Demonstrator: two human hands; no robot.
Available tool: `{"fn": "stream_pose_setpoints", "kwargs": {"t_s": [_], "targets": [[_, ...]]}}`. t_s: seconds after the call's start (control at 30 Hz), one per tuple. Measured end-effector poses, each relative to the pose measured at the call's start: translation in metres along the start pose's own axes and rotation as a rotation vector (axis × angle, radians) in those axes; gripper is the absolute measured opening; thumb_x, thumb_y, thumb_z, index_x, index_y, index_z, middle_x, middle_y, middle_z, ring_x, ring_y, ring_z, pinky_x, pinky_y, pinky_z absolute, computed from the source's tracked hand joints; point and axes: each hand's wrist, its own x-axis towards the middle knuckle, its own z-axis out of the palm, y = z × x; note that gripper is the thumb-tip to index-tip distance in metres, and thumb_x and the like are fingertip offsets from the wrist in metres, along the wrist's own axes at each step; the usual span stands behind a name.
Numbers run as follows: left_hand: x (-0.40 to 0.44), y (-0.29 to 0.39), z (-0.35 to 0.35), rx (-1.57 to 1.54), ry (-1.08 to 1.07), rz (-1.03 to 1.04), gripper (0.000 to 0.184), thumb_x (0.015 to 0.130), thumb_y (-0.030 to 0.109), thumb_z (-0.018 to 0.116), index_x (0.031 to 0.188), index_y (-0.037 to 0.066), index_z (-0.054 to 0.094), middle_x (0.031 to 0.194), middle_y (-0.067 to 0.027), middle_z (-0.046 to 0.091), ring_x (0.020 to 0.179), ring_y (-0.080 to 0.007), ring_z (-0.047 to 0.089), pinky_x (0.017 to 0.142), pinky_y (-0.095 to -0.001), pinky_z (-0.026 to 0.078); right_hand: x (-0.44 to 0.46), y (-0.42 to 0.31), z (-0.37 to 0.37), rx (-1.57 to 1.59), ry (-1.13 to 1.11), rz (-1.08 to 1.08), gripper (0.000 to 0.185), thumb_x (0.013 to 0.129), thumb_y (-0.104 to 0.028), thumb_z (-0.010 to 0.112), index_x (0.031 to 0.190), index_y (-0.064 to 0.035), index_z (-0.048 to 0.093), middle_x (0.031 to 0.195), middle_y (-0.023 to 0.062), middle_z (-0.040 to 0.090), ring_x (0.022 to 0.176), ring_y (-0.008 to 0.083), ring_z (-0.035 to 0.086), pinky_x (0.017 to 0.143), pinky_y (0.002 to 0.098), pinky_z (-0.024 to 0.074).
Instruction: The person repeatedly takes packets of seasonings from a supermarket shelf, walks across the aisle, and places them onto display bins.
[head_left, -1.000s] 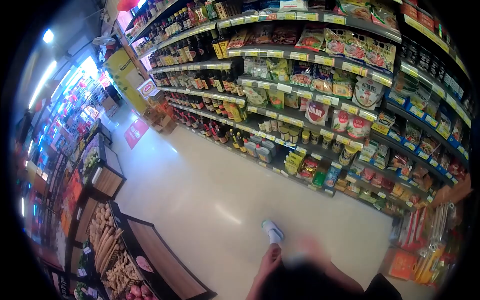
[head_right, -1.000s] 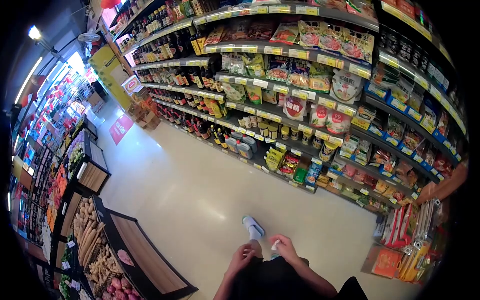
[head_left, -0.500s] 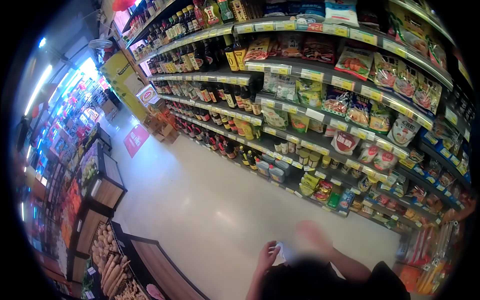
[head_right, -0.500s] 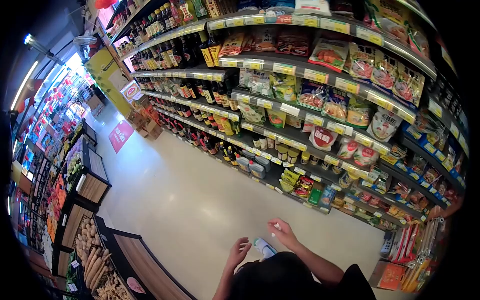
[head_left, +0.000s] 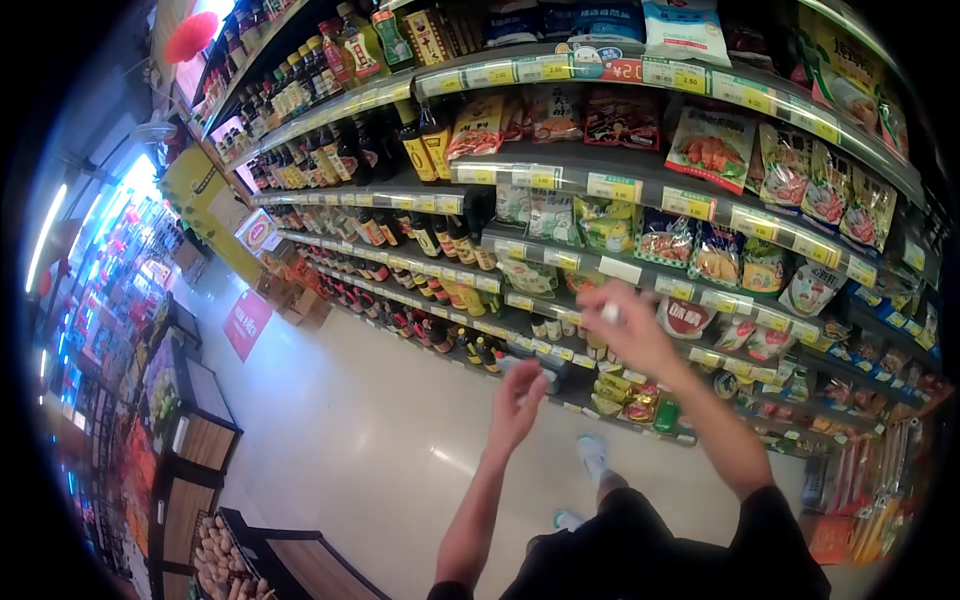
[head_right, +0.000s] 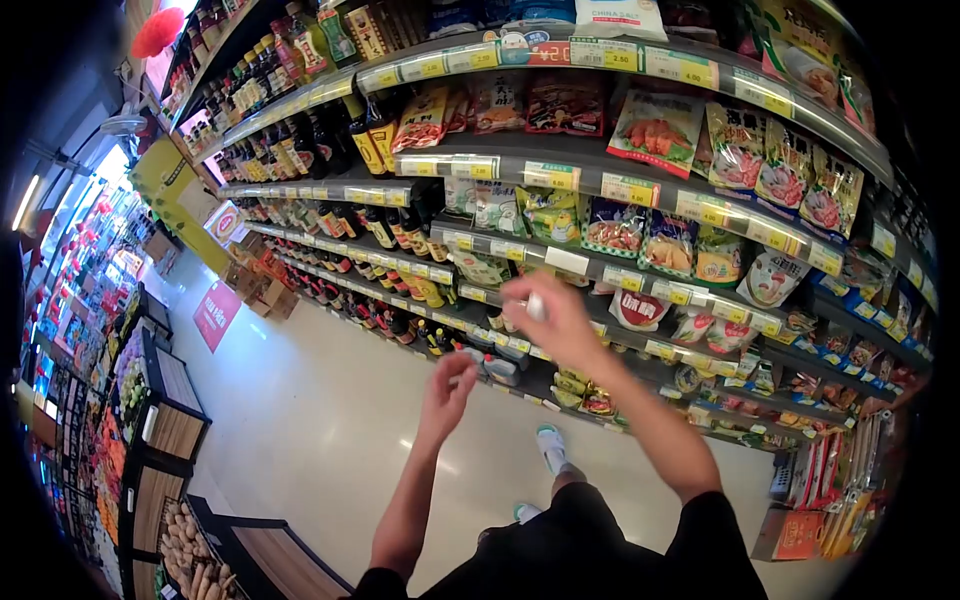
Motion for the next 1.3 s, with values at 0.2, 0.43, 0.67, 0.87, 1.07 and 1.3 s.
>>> {"fn": "stream_pose_setpoints", "kwargs": {"t_s": [0.2, 0.43, 0.67, 0.87, 1.07, 1.3], "targets": [[0.152, 0.08, 0.032, 0.028, 0.1, 0.359, 0.019, 0.088, 0.014, 0.055, 0.103, 0.002, 0.052, 0.092, -0.0016, 0.058, 0.081, -0.0082, 0.054, 0.072, -0.022, 0.043, 0.16, 0.028, -0.062, -0.454, -0.009, -0.084, 0.024, 0.082, -0.021, 0.056, 0.096, -0.0012, 0.061, 0.087, 0.0131, 0.057, 0.082, 0.0284, 0.057, 0.073, 0.0349, 0.0453], [0.349, 0.119, 0.046, 0.336, 0.176, 0.556, 0.023, 0.083, 0.014, 0.056, 0.1, -0.001, 0.052, 0.092, -0.0176, 0.059, 0.084, -0.0296, 0.059, 0.07, -0.0376, 0.047, 0.289, 0.058, -0.091, -0.986, -0.244, 0.393, 0.036, 0.08, -0.023, 0.053, 0.11, -0.0028, 0.056, 0.118, 0.0199, 0.051, 0.112, 0.0332, 0.049, 0.092, 0.0407, 0.0394], [0.429, 0.119, 0.054, 0.876, 0.07, 0.057, 0.057, 0.072, 0.039, 0.065, 0.113, 0.001, 0.052, 0.113, -0.0257, 0.053, 0.104, -0.0362, 0.054, 0.086, -0.0415, 0.045, 0.306, 0.077, -0.09, -1.065, -0.255, 0.287, 0.036, 0.082, -0.024, 0.05, 0.107, 0.0015, 0.055, 0.105, 0.0194, 0.058, 0.101, 0.0336, 0.054, 0.087, 0.0423, 0.0414], [0.452, 0.097, 0.043, 0.754, 0.057, 0.242, 0.044, 0.074, 0.037, 0.062, 0.11, 0.011, 0.058, 0.106, -0.0191, 0.059, 0.099, -0.0359, 0.056, 0.085, -0.0414, 0.044, 0.309, 0.088, -0.084, -1.018, -0.324, 0.347, 0.04, 0.079, -0.017, 0.051, 0.115, -0.002, 0.051, 0.124, 0.0183, 0.047, 0.117, 0.0321, 0.044, 0.096, 0.0434, 0.0377], [0.452, 0.102, 0.036, 0.806, 0.081, 0.343, 0.037, 0.072, 0.033, 0.063, 0.104, 0.013, 0.063, 0.105, -0.017, 0.06, 0.098, -0.0345, 0.056, 0.085, -0.04, 0.045, 0.305, 0.107, -0.087, -0.91, -0.282, 0.213, 0.039, 0.082, -0.025, 0.055, 0.116, -0.0069, 0.051, 0.118, 0.0174, 0.052, 0.112, 0.0323, 0.047, 0.093, 0.04, 0.0376], [0.457, 0.091, 0.038, 0.24, -0.015, 0.411, 0.026, 0.077, 0.009, 0.053, 0.101, 0.001, 0.059, 0.098, -0.013, 0.062, 0.09, -0.0252, 0.058, 0.081, -0.0327, 0.044, 0.296, 0.068, -0.087, -1.0, -0.293, 0.257, 0.044, 0.083, -0.03, 0.055, 0.121, -0.0086, 0.046, 0.125, 0.017, 0.045, 0.118, 0.0314, 0.041, 0.097, 0.042, 0.034]]}}
